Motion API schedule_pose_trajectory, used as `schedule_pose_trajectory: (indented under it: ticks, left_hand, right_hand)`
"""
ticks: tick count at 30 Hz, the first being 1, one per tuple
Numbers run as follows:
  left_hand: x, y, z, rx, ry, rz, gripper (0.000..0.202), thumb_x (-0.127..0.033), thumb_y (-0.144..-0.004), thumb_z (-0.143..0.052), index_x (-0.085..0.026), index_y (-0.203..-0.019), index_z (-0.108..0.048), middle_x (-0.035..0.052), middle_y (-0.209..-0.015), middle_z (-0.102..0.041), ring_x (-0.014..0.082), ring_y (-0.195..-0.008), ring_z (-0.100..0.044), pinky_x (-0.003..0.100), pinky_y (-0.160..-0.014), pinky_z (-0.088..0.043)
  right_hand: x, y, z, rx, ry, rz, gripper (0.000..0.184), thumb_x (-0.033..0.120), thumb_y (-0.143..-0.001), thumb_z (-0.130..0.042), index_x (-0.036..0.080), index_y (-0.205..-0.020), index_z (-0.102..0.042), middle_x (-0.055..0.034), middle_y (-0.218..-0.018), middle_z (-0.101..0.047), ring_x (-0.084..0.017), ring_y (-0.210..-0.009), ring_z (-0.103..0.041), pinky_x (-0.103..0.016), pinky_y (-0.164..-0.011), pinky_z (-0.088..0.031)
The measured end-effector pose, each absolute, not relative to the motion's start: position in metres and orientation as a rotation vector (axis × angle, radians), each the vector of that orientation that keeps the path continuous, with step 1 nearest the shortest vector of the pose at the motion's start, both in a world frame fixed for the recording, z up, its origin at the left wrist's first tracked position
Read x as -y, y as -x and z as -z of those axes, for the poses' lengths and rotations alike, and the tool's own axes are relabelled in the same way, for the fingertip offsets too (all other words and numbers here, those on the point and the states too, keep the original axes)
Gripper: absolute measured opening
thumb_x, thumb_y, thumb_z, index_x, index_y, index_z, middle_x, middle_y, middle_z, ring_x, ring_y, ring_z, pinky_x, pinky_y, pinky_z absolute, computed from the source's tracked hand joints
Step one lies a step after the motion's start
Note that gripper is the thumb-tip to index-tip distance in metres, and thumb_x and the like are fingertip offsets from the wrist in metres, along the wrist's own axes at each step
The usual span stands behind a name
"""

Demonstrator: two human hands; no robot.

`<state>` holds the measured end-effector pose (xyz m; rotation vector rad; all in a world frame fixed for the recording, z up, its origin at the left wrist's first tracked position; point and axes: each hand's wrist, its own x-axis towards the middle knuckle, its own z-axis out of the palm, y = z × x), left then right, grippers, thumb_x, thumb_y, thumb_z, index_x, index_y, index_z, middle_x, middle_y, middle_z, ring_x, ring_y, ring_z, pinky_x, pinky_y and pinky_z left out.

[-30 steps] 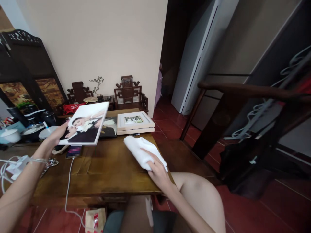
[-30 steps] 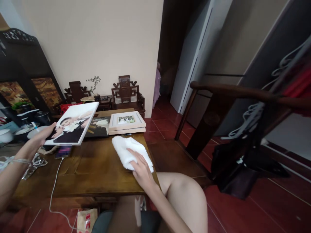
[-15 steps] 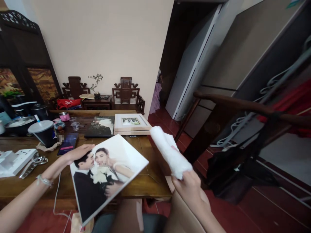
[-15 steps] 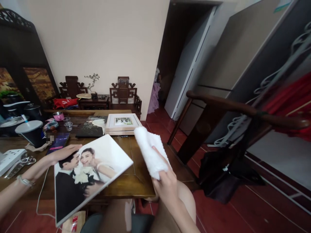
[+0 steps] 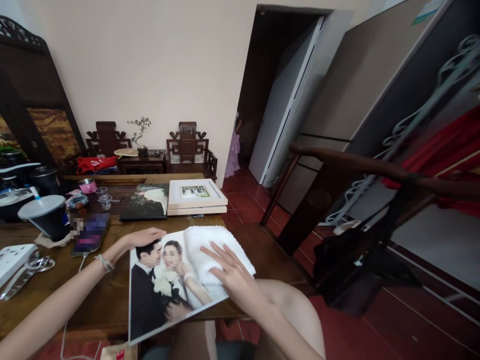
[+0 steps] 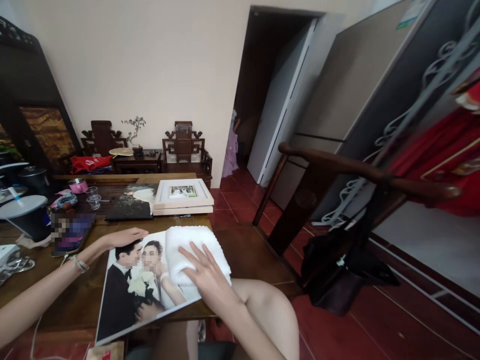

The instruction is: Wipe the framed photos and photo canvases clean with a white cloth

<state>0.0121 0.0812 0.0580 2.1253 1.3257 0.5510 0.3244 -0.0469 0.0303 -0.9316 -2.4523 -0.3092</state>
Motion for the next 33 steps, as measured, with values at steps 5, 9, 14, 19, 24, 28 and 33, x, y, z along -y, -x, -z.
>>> schedule_pose_trajectory:
  ticks: [5,9,14,19,24,28,33]
  left_hand:
    - [-0.098,-0.025,-0.053,-1.304,-2.287,-0.373,0.057,-0.069,-0.081,-0.043,-0.019,-0.061,-0.061,0.0038,-0.063,-0.066,0.0189,-0.062,-0.057,0.028,-0.062,-0.045]
    - [-0.105,-0.033,-0.05,-1.404,-2.428,-0.358,0.05,-0.057,-0.089,-0.04,-0.019,-0.062,-0.057,0.0068,-0.064,-0.061,0.0202,-0.063,-0.055,0.031,-0.069,-0.043]
    - [-0.098,-0.039,-0.052,-1.51,-2.535,-0.405,0.035,-0.046,-0.091,-0.042,-0.018,-0.089,-0.063,0.012,-0.094,-0.062,0.0273,-0.093,-0.058,0.039,-0.089,-0.044]
    - [-0.049,-0.024,-0.05,-2.076,-2.464,-0.52,0.038,-0.047,-0.094,-0.04,-0.02,-0.114,-0.059,0.0162,-0.117,-0.053,0.037,-0.115,-0.049,0.054,-0.094,-0.043]
    - [0.003,-0.007,-0.028,-1.802,-2.255,-0.515,0.062,-0.058,-0.089,-0.047,-0.021,-0.139,-0.044,0.0176,-0.139,-0.039,0.0372,-0.134,-0.039,0.054,-0.108,-0.036]
    - [0.017,-0.009,-0.014,-1.744,-2.258,-0.792,0.055,-0.052,-0.093,-0.045,-0.021,-0.139,-0.045,0.0168,-0.155,-0.019,0.0354,-0.148,-0.016,0.053,-0.117,-0.023]
    - [0.022,-0.01,-0.012,-1.611,-2.265,-0.852,0.047,-0.05,-0.091,-0.052,-0.023,-0.128,-0.057,0.0129,-0.151,-0.035,0.0285,-0.143,-0.033,0.046,-0.118,-0.026]
  right_hand:
    - [0.046,-0.324,-0.014,2.416,0.926,0.193,0.045,-0.014,-0.068,-0.041,0.019,-0.086,-0.067,-0.0104,-0.145,-0.052,-0.028,-0.143,-0.032,-0.058,-0.108,-0.043]
    - [0.044,-0.319,-0.01,2.409,0.963,0.123,0.046,-0.012,-0.069,-0.041,0.018,-0.092,-0.068,-0.0136,-0.144,-0.053,-0.029,-0.142,-0.035,-0.058,-0.107,-0.044]
    - [0.057,-0.301,-0.01,2.385,1.121,0.117,0.042,-0.01,-0.073,-0.046,0.017,-0.096,-0.067,-0.0156,-0.145,-0.05,-0.035,-0.141,-0.036,-0.061,-0.107,-0.042]
    - [0.071,-0.292,-0.007,2.354,1.159,0.102,0.039,-0.008,-0.074,-0.052,0.019,-0.098,-0.067,-0.0145,-0.149,-0.046,-0.037,-0.143,-0.032,-0.062,-0.109,-0.038]
    - [0.066,-0.3,-0.014,2.413,1.106,0.04,0.041,-0.009,-0.07,-0.05,0.018,-0.095,-0.066,-0.016,-0.148,-0.047,-0.037,-0.143,-0.032,-0.064,-0.11,-0.035]
    - [0.063,-0.304,-0.015,2.405,1.068,-0.024,0.046,-0.011,-0.066,-0.044,0.017,-0.095,-0.066,-0.0169,-0.147,-0.048,-0.033,-0.145,-0.028,-0.064,-0.112,-0.032]
    - [0.06,-0.315,-0.009,2.35,1.006,-0.07,0.051,-0.01,-0.061,-0.039,0.016,-0.096,-0.064,-0.0153,-0.146,-0.05,-0.03,-0.144,-0.032,-0.059,-0.114,-0.031]
